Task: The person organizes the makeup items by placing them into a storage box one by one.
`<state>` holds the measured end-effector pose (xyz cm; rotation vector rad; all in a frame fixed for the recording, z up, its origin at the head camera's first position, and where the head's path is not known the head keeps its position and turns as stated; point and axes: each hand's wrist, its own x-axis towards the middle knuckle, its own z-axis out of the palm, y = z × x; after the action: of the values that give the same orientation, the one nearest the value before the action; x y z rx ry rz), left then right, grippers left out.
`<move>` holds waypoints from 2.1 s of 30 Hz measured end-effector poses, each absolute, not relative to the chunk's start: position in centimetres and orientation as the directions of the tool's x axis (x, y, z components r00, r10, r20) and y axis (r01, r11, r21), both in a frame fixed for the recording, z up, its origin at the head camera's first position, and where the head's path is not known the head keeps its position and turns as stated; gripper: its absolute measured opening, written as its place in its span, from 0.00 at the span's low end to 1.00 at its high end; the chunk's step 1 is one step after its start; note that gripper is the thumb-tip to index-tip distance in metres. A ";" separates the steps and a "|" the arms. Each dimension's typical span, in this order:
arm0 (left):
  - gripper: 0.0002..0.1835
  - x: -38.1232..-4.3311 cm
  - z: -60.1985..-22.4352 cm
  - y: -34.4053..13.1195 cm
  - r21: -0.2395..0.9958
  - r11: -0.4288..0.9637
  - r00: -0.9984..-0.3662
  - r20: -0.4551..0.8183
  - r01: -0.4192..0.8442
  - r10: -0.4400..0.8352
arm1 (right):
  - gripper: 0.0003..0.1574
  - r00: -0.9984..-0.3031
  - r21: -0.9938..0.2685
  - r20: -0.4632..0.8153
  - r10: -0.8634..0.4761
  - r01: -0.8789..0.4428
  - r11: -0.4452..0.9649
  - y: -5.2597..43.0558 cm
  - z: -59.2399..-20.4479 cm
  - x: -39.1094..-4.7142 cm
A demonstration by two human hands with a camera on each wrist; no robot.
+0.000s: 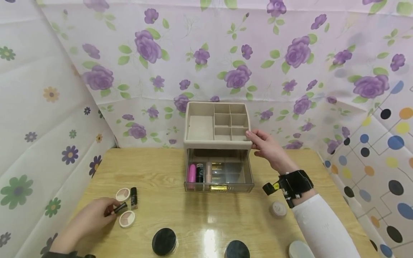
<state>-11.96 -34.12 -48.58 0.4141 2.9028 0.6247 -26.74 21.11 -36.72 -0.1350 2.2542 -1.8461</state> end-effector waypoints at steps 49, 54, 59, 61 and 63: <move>0.33 -17.6 -33.3 -13.5 0.655 0.480 -0.809 0.413 0.583 0.419 | 0.29 -0.966 -0.973 -0.130 -0.222 0.081 0.217 21.3 -36.9 -26.9; 0.30 -17.9 -32.8 -11.4 0.684 0.441 -0.804 0.399 0.581 0.441 | 0.29 -0.970 -0.976 -0.119 -0.211 0.074 0.206 21.3 -36.8 -26.9; 0.29 -18.3 -32.8 -9.8 0.699 0.416 -0.796 0.384 0.582 0.467 | 0.31 -0.971 -0.975 -0.112 -0.211 0.066 0.212 21.4 -36.8 -26.9; 0.28 -18.4 -32.9 -9.2 0.706 0.413 -0.799 0.376 0.575 0.469 | 0.32 -0.972 -0.975 -0.110 -0.209 0.064 0.214 21.4 -36.9 -26.9; 0.28 -18.5 -33.0 -8.7 0.704 0.427 -0.805 0.366 0.568 0.468 | 0.32 -0.973 -0.974 -0.110 -0.203 0.065 0.215 21.5 -36.9 -26.9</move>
<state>-18.53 -8.74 -32.99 1.0024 2.7484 1.4293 -26.87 21.48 -36.90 -0.1319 2.2723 -1.8396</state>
